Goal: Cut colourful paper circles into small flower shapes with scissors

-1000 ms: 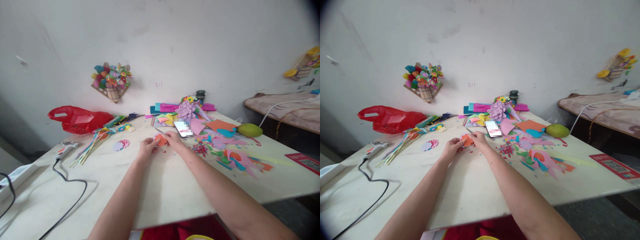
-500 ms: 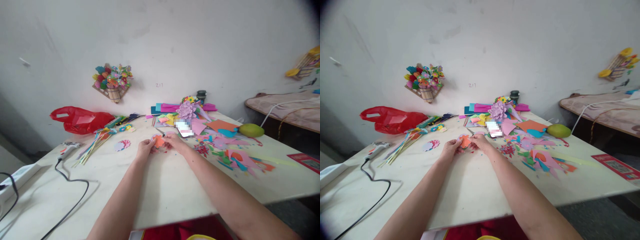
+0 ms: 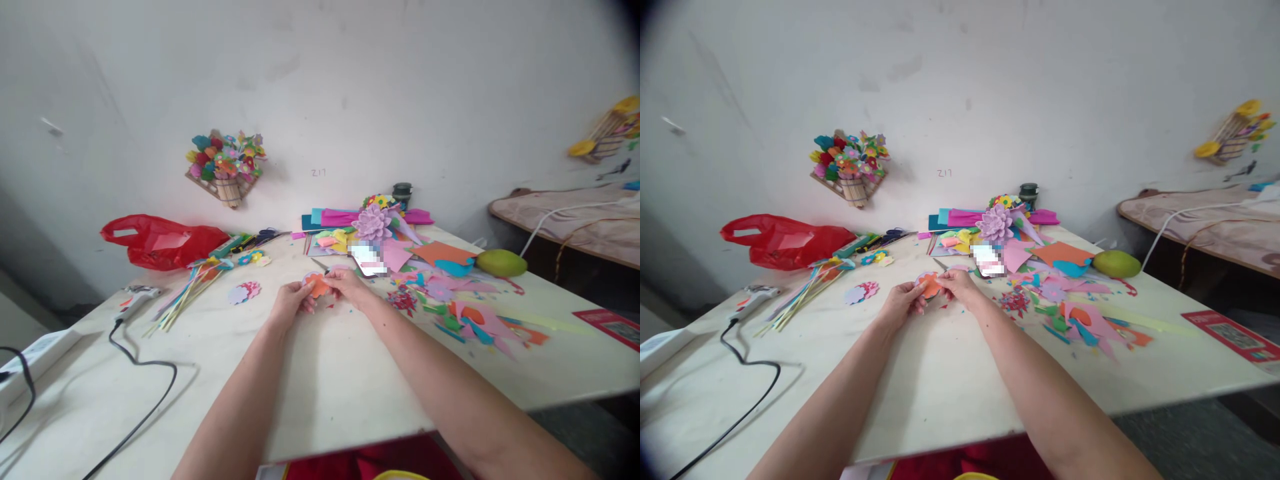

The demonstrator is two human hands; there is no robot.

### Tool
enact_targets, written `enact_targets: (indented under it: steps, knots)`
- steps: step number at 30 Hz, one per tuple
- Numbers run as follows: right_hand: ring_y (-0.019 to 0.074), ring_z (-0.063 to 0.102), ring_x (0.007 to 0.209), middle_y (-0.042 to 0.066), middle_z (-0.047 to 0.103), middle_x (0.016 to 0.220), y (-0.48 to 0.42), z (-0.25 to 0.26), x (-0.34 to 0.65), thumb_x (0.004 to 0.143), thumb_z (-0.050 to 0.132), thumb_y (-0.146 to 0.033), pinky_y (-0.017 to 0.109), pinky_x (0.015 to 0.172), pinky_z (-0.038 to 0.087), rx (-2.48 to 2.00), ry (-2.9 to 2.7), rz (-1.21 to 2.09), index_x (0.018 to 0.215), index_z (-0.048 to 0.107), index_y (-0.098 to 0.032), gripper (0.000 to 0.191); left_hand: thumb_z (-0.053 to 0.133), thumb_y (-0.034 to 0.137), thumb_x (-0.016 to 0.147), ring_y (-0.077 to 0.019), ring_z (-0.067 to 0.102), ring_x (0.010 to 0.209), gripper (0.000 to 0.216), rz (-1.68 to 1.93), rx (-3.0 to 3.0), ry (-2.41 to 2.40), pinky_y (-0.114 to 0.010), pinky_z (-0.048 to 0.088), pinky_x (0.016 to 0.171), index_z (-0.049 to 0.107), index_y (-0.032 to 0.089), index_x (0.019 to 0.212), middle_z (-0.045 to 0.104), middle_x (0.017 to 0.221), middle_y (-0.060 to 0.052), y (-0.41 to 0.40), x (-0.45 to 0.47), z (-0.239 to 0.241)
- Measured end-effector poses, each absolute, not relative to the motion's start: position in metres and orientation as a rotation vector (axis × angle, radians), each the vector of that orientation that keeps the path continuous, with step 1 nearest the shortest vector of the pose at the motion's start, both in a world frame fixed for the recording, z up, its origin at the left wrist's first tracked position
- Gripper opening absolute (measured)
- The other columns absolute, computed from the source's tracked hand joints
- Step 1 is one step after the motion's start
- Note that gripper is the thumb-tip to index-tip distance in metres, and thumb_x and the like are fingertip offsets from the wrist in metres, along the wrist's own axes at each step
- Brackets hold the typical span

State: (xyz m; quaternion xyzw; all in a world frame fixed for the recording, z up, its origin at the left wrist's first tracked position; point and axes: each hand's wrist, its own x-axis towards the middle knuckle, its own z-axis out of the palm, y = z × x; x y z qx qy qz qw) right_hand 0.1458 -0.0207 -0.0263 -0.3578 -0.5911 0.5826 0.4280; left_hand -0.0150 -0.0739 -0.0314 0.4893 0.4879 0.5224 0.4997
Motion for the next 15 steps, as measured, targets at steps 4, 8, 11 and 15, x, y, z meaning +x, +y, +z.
enact_targets:
  steps: [4,8,11,15]
  knots:
    - [0.0053,0.043,0.033,-0.005,0.055,0.045,-0.0214,-0.026,0.1449,0.072,0.066,-0.025,0.016,0.034,0.033,-0.894,-1.465,1.441,0.07,0.058,-0.013,0.014,0.073,0.048,0.062,-0.0077,0.047,0.031,0.038,1.222,1.204,1.157,-0.019,0.032,0.034,0.052,0.016,0.063,0.059,0.045,0.001,-0.0739,-0.0161,-0.0304]
    - [0.005,0.042,0.033,-0.005,0.054,0.045,-0.0221,-0.0266,0.144,0.073,0.065,-0.024,0.016,0.035,0.033,-0.911,-1.452,1.436,0.071,0.059,-0.013,0.012,0.073,0.048,0.063,-0.0071,0.045,0.03,0.038,1.184,1.207,1.145,-0.018,0.029,0.032,0.053,0.016,0.064,0.057,0.044,0.001,-0.074,-0.016,-0.0292]
    - [0.0049,0.041,0.032,-0.005,0.054,0.043,-0.022,-0.0268,0.1438,0.074,0.064,-0.022,0.016,0.035,0.032,-0.933,-1.448,1.437,0.068,0.058,-0.014,0.012,0.073,0.048,0.063,-0.0072,0.045,0.03,0.038,1.158,1.212,1.149,-0.018,0.03,0.032,0.054,0.015,0.065,0.057,0.044,0.001,-0.0745,-0.0156,-0.0286]
    - [0.0043,0.04,0.031,-0.005,0.054,0.042,-0.0205,-0.0268,0.1436,0.074,0.064,-0.021,0.016,0.034,0.03,-0.974,-1.448,1.423,0.064,0.056,-0.014,0.014,0.07,0.052,0.064,-0.008,0.048,0.031,0.04,1.136,1.23,1.17,-0.019,0.032,0.034,0.053,0.015,0.065,0.059,0.046,0.0,-0.0765,-0.0145,-0.0262]
